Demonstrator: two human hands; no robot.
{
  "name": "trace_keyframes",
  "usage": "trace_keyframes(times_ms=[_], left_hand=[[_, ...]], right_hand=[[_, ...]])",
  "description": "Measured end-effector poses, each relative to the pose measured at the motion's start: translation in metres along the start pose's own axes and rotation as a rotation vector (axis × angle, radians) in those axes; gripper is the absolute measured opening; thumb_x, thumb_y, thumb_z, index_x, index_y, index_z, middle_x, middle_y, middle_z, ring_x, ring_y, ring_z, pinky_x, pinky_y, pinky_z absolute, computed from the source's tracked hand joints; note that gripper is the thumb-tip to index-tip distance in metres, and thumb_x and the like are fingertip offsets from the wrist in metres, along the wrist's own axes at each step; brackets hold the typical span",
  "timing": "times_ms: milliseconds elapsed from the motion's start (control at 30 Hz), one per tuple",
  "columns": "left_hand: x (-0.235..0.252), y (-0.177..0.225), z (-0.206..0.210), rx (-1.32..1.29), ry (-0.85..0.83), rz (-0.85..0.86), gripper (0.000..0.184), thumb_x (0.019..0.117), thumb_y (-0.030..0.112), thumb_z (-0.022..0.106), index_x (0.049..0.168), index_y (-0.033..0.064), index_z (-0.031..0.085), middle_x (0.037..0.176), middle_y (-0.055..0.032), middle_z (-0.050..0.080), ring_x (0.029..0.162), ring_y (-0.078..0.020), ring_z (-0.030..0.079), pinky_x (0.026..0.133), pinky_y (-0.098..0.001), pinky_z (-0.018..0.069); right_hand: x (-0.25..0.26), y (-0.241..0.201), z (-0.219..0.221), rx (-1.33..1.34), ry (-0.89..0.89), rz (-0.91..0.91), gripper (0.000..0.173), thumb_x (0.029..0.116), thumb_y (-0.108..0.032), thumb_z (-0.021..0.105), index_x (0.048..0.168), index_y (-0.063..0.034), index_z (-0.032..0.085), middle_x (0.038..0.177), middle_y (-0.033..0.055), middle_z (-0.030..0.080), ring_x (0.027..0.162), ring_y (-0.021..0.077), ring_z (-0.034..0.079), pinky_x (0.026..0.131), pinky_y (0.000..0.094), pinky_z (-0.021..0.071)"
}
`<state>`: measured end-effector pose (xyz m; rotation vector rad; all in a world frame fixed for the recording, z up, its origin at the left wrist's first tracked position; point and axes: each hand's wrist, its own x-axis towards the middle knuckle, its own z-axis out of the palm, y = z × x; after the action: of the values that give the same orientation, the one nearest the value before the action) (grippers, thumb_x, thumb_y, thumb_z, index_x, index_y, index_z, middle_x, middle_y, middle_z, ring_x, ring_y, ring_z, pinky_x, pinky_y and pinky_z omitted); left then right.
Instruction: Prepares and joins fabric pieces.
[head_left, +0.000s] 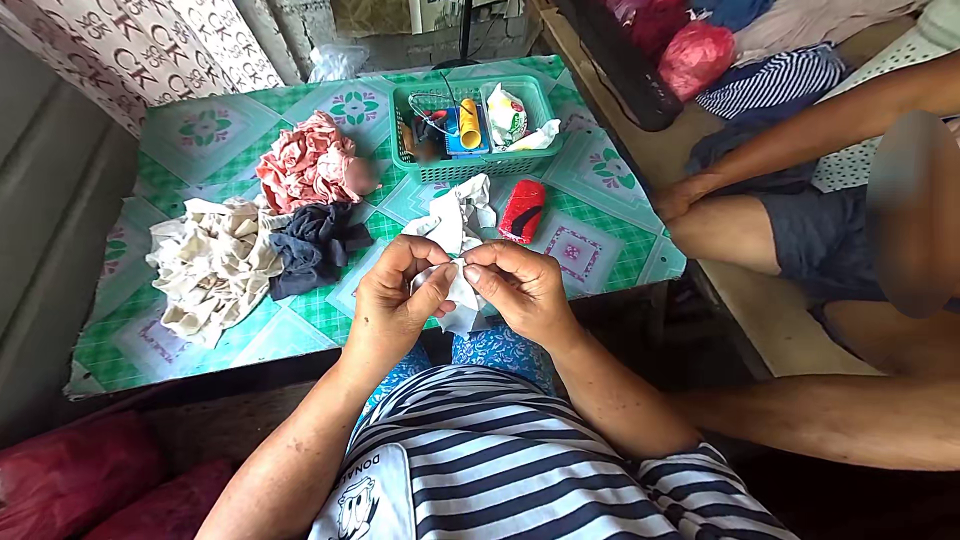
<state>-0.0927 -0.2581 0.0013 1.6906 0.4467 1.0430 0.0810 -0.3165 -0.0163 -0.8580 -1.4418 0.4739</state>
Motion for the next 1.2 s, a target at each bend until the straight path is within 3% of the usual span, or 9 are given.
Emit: trace_keyframes(times_ms=[133,267,333,433,500,667,833,967,1200], left_hand=[[-0.001,0.0,0.001,0.03,0.015,0.009,0.011,0.0984,0.005,0.064,0.107,0.0109,0.059,0.082,0.0054,0.066,0.065,-0.0038,0.067,0.06,-0.0199,0.0603],[-0.002,-0.003,0.001,0.094,0.026,0.012,0.018,0.0967,0.008,0.068,0.111,0.0112,0.058,0.087,0.0066,0.066,0.069,-0.0012,0.066,0.061,-0.0176,0.0584],[-0.002,-0.007,-0.003,0.171,0.027,0.036,0.029,0.0949,0.015,0.07,0.119,0.0096,0.056,0.099,0.0048,0.065,0.084,-0.0016,0.066,0.072,-0.0179,0.057],[-0.002,-0.013,-0.01,0.22,-0.018,0.048,0.049,0.0925,0.03,0.073,0.135,0.0106,0.057,0.132,-0.0007,0.058,0.12,-0.0101,0.057,0.097,-0.0288,0.0518],[-0.001,-0.014,-0.011,0.164,-0.077,0.072,0.052,0.0924,0.029,0.074,0.138,0.0115,0.056,0.139,-0.0009,0.058,0.129,-0.0124,0.055,0.105,-0.0336,0.0483],[-0.004,-0.012,-0.007,0.019,-0.051,0.089,0.016,0.0951,0.007,0.067,0.111,0.0106,0.066,0.106,0.0043,0.07,0.098,-0.0053,0.067,0.09,-0.0259,0.0574],[-0.005,-0.014,-0.006,0.02,-0.057,0.162,0.023,0.0951,0.012,0.07,0.118,0.0086,0.065,0.112,0.0022,0.067,0.104,-0.0072,0.066,0.093,-0.0272,0.0571],[-0.005,-0.011,-0.005,0.125,0.038,0.197,0.01,0.096,0.008,0.069,0.106,0.0058,0.071,0.103,0.0028,0.069,0.094,-0.003,0.066,0.084,-0.0202,0.0566],[-0.007,-0.012,-0.005,0.123,0.032,0.137,0.014,0.0972,0.01,0.067,0.11,0.0063,0.07,0.105,0.0026,0.069,0.094,-0.0036,0.066,0.083,-0.0205,0.0568]], right_hand=[[0.001,0.001,-0.001,-0.041,-0.026,-0.052,0.015,0.0907,-0.004,0.067,0.1,0.0085,0.068,0.081,0.0028,0.062,0.065,-0.0036,0.05,0.058,0.0103,0.0441],[0.002,0.0,-0.002,-0.07,-0.001,-0.052,0.01,0.0899,0.002,0.067,0.097,0.0089,0.07,0.083,0.0049,0.065,0.065,-0.0033,0.054,0.06,0.01,0.0483],[0.001,-0.001,-0.004,-0.057,0.003,-0.058,0.01,0.0896,0.003,0.065,0.097,0.0088,0.07,0.084,0.0046,0.065,0.067,-0.0029,0.056,0.062,0.0107,0.0506],[0.001,0.001,-0.008,-0.017,-0.005,-0.086,0.01,0.0899,0.003,0.065,0.097,0.0074,0.07,0.086,0.0039,0.067,0.071,-0.0024,0.058,0.065,0.012,0.0521],[0.001,0.002,-0.009,0.005,-0.014,-0.1,0.009,0.0908,0.002,0.065,0.098,0.0062,0.07,0.088,0.0034,0.068,0.074,-0.0018,0.06,0.068,0.0132,0.0534],[0.0,0.003,-0.009,0.011,-0.005,-0.1,0.009,0.0917,0.002,0.065,0.098,0.0044,0.07,0.09,0.0024,0.068,0.076,-0.0018,0.061,0.069,0.0136,0.0544],[-0.001,0.002,-0.006,-0.001,0.007,-0.082,0.008,0.092,0.002,0.065,0.098,0.0043,0.07,0.087,0.0015,0.067,0.074,-0.002,0.06,0.068,0.0135,0.0539],[-0.002,-0.002,-0.001,-0.04,-0.002,-0.069,0.009,0.0919,0.001,0.066,0.099,0.0061,0.069,0.084,0.0019,0.064,0.068,-0.0039,0.055,0.061,0.0106,0.0495],[-0.002,-0.003,0.002,-0.081,0.006,-0.058,0.009,0.0901,0.002,0.066,0.098,0.0066,0.067,0.081,0.0024,0.062,0.063,-0.0047,0.049,0.057,0.0085,0.0435]])
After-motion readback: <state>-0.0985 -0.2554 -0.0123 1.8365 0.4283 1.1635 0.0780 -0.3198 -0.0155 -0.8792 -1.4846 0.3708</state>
